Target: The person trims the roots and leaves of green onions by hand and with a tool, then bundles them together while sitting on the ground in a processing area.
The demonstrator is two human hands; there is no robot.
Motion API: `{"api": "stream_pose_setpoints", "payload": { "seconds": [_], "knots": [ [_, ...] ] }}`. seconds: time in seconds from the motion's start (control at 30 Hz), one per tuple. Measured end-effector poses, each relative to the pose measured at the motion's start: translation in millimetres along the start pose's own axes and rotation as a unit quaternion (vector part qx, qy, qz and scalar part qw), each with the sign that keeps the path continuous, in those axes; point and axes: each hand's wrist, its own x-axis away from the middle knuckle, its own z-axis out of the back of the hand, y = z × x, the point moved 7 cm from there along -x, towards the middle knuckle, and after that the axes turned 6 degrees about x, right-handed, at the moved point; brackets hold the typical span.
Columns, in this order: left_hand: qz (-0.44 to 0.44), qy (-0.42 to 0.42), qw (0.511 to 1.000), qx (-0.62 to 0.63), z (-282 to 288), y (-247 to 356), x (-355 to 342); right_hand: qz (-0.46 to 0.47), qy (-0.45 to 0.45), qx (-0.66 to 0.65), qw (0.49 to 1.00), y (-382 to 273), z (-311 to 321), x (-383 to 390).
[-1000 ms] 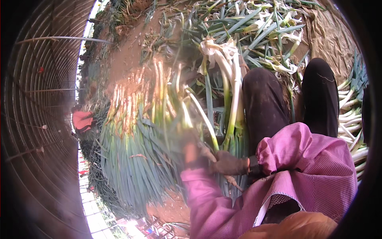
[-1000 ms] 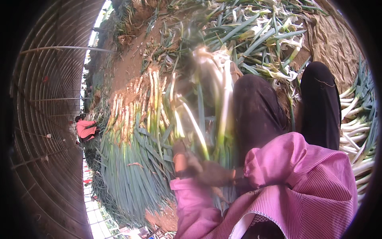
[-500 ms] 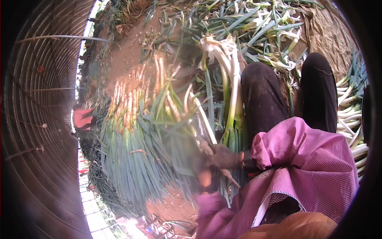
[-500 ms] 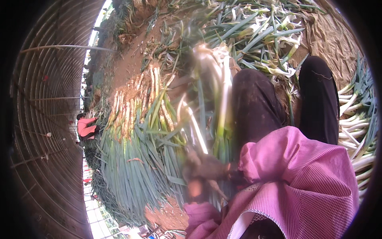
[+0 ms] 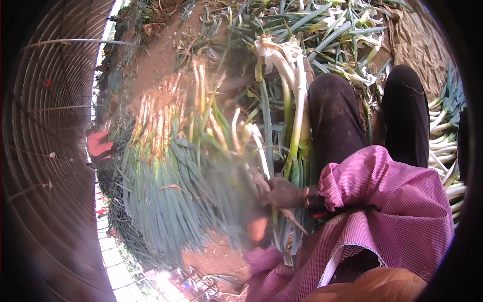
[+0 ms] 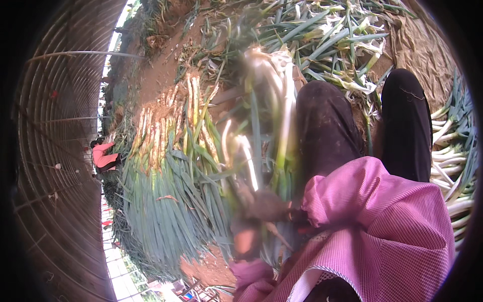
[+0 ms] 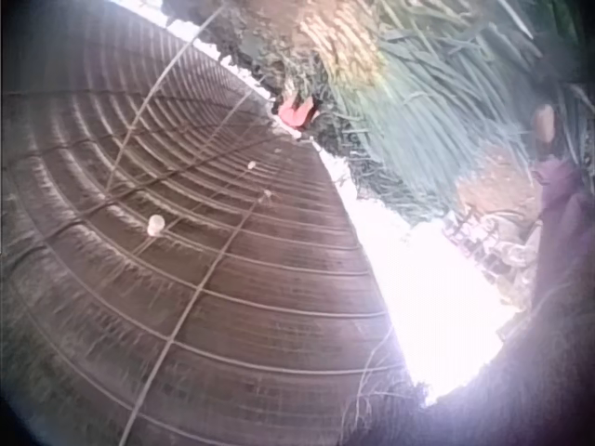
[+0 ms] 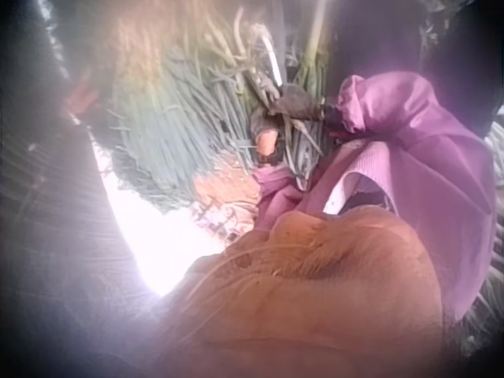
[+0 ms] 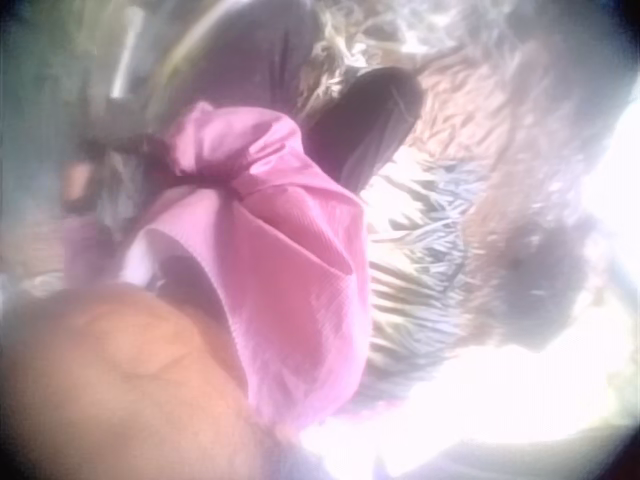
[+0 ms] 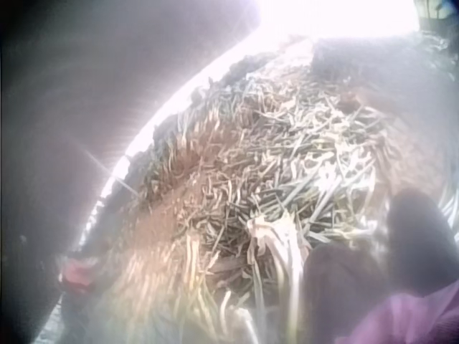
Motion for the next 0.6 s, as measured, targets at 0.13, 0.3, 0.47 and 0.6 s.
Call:
{"api": "stream_pose_setpoints", "payload": {
  "seconds": [0.13, 0.3, 0.47, 0.6],
  "knots": [
    [0.002, 0.066, 0.995, 0.070, 23, 16, -59, 0.006, -0.002, 0.008, 1.000, 23, -3, 1],
    [0.068, -0.013, 0.989, 0.129, 45, 12, -130, -0.077, -0.004, -0.095, 0.993, -12, 14, 28],
    [0.055, 0.030, 0.993, 0.097, 60, 11, -137, -0.062, 0.031, -0.039, 0.997, -16, 20, 31],
    [0.032, 0.063, 0.994, 0.080, 55, 14, -128, -0.077, -0.024, -0.045, 0.996, -6, 7, 16]
  ]
}}
